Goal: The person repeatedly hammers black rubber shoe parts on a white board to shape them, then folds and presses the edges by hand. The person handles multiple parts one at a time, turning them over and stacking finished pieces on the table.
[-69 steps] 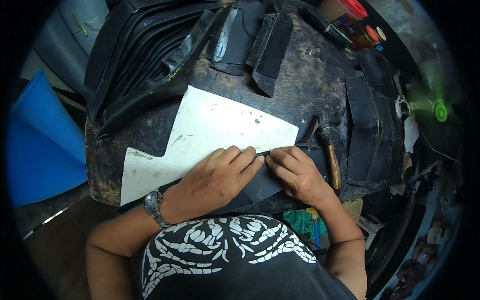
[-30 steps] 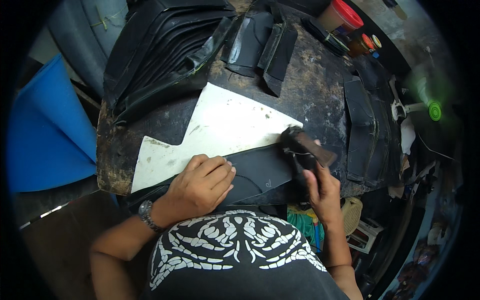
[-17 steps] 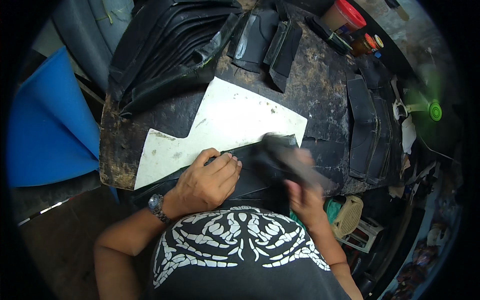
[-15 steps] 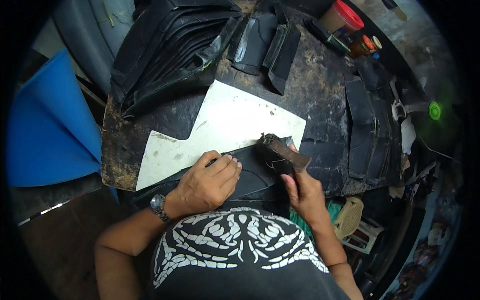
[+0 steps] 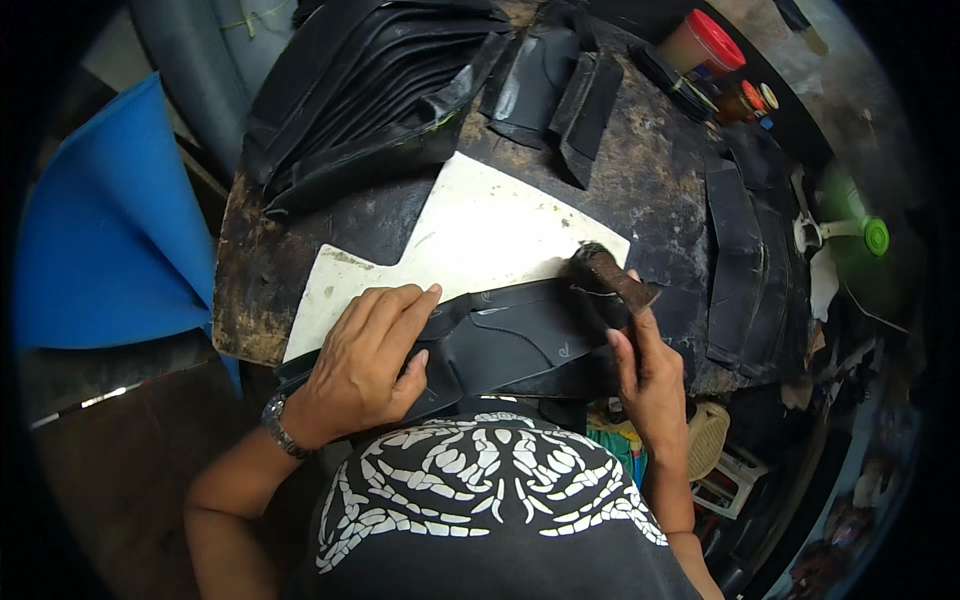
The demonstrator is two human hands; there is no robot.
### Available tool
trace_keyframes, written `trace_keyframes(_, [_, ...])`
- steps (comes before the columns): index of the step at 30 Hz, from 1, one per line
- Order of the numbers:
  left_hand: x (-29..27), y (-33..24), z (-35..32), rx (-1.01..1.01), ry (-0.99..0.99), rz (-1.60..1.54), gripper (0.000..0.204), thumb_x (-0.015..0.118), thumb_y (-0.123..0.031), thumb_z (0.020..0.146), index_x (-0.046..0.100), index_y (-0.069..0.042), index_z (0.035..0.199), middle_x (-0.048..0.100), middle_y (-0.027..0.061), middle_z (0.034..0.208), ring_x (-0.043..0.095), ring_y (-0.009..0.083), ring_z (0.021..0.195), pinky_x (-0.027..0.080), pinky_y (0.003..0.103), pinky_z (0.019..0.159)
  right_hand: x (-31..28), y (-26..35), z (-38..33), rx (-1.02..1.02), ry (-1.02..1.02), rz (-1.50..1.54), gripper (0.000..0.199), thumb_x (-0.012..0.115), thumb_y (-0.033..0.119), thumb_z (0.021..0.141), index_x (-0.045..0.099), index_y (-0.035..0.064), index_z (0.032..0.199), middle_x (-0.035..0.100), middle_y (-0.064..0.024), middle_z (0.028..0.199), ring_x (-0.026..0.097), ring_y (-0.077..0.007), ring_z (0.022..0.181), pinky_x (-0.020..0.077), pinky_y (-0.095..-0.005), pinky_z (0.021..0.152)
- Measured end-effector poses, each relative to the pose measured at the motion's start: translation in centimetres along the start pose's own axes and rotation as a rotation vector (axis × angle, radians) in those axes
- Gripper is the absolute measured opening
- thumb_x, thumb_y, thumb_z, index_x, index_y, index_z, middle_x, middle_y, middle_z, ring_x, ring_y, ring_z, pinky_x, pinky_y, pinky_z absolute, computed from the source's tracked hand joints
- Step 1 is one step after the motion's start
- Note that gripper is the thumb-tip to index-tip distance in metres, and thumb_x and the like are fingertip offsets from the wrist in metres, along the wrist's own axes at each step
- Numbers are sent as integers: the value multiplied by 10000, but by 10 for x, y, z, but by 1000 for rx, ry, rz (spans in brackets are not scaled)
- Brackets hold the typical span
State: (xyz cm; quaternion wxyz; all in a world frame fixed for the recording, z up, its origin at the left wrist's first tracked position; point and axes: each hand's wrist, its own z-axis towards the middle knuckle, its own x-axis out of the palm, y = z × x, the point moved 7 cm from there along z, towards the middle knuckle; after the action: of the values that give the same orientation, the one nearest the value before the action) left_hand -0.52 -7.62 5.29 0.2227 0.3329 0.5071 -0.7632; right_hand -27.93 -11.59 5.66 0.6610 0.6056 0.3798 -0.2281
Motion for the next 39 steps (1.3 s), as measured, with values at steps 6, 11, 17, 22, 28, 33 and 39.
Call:
trace_keyframes(6, [19,4,-9,35,27,111,526,650,34,774,632,70,1299,608,167,1111,593,325,997,485,415,896,-11,28,-17,-160,-54,39,442,642,64,984,551,-39,1405,519,-285,1488,642,-379,1254,524,-392,996])
trace_keyframes(11, [21,1,-9,118,-15,234,493,660,12,781,642,78,1269,631,172,1108,607,314,978,510,399,841,-29,-30,18,98,-273,39,518,620,72,1008,507,99,1513,528,-218,1507,614,-344,1307,516,-397,1008])
trace_keyframes(17, [20,-19,-11,272,-144,349,335,650,-23,866,670,86,1183,687,173,1059,655,273,912,523,355,721,-20,4,36,-257,-442,-317,549,709,26,907,620,169,1430,621,-139,1198,543,-321,1201,464,-430,1015])
trace_keyframes(22, [10,-35,-7,388,-119,274,302,672,-72,895,683,54,1169,689,159,1045,663,264,861,522,356,732,32,60,20,-551,107,50,431,785,73,811,681,21,1227,634,-133,1088,601,-289,1066,436,-419,981])
trace_keyframes(28, [-20,-33,18,75,243,-153,255,684,-90,904,699,35,1126,698,139,970,666,304,857,516,394,777,18,95,8,-902,-127,-134,389,838,89,699,721,69,1070,629,-42,974,613,-199,873,406,-396,841])
trace_keyframes(33, [-55,-86,28,340,85,504,210,655,-113,915,713,-20,1094,709,70,914,675,204,875,483,376,718,-15,100,3,-909,-342,-187,404,739,162,793,727,85,1190,631,-29,1135,587,-201,1070,387,-385,939])
trace_keyframes(39, [-50,-88,32,608,-179,847,183,700,-134,853,779,-82,1009,757,25,1013,661,132,990,320,344,791,-14,67,11,-794,-419,-107,528,810,228,793,692,70,1283,581,-110,1303,561,-290,1145,378,-433,1001])
